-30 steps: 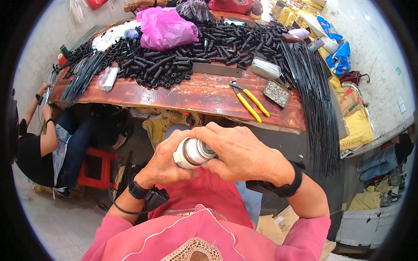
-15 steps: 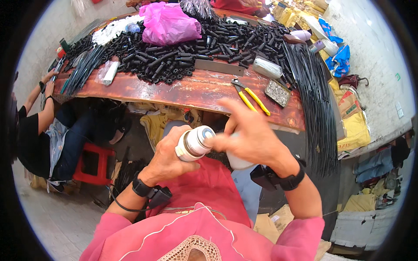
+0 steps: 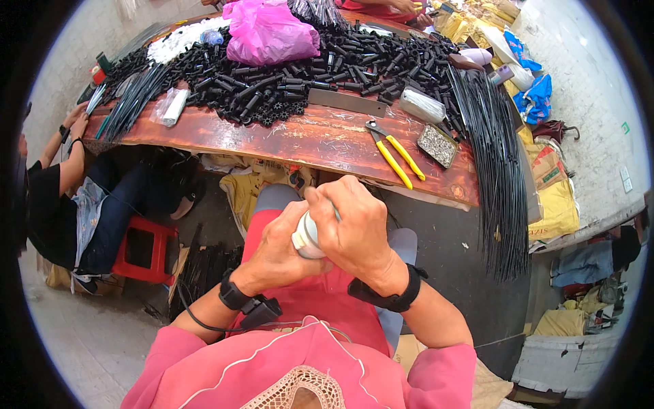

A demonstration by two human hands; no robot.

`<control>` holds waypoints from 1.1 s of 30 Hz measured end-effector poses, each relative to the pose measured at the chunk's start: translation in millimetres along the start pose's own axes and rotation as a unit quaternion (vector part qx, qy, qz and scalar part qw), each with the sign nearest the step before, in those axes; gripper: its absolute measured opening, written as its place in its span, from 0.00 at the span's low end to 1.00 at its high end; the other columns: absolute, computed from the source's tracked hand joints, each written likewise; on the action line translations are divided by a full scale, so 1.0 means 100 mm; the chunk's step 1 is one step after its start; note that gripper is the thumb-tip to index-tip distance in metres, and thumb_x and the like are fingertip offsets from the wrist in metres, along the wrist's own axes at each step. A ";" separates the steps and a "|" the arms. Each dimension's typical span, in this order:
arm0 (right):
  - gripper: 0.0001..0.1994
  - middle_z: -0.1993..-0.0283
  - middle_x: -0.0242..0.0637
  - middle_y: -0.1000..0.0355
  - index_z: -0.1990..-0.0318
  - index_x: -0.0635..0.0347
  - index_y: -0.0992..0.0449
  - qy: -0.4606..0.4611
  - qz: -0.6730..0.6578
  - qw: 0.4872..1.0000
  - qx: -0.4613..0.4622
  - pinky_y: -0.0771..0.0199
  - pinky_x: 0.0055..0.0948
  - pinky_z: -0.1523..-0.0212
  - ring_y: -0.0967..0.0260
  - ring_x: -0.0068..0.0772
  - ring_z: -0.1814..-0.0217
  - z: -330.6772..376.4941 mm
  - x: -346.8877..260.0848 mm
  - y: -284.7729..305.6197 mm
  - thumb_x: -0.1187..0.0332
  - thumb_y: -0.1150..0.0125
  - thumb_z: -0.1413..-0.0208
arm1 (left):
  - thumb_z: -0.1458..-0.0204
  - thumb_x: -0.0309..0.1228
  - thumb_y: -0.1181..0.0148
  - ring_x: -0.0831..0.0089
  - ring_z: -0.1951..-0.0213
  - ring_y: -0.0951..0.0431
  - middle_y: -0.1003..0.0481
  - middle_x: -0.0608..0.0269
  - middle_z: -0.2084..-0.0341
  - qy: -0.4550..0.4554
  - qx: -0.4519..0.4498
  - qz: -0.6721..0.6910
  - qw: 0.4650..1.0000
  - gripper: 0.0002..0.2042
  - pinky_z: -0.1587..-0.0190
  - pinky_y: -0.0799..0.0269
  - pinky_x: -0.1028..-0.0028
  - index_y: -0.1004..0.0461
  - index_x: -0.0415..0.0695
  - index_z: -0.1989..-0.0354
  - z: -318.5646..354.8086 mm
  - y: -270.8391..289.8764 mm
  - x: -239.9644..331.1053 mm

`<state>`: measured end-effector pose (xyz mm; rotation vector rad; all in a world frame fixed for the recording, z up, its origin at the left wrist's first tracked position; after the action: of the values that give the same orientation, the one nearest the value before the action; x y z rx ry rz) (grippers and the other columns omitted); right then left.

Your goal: The worker is assembling or processing black umbrella ribs/spokes, cutting them to size and attaching small plastic components.

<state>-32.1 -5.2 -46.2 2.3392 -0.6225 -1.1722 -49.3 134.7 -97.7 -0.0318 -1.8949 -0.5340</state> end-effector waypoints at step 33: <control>0.16 0.74 0.45 0.33 0.70 0.65 0.27 0.035 0.160 0.987 -0.002 0.31 0.39 0.77 0.31 0.43 0.73 0.13 0.22 0.13 0.57 0.40 0.47 | 0.74 0.21 0.31 0.73 0.65 0.26 0.27 0.64 0.66 0.073 0.010 0.143 0.987 0.33 0.60 0.29 0.72 0.36 0.40 0.52 -0.11 -0.30 -0.08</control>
<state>-32.9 -30.7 -59.4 2.1649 -0.9279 -0.9399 -45.0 105.4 -112.8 -0.2414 -1.7148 -0.3131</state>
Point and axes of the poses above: each hand's wrist, its own z-axis away from the middle knuckle, its own y-axis out of the back of the hand, x = y × z, the point moved 3 cm from there along -z, towards the middle knuckle
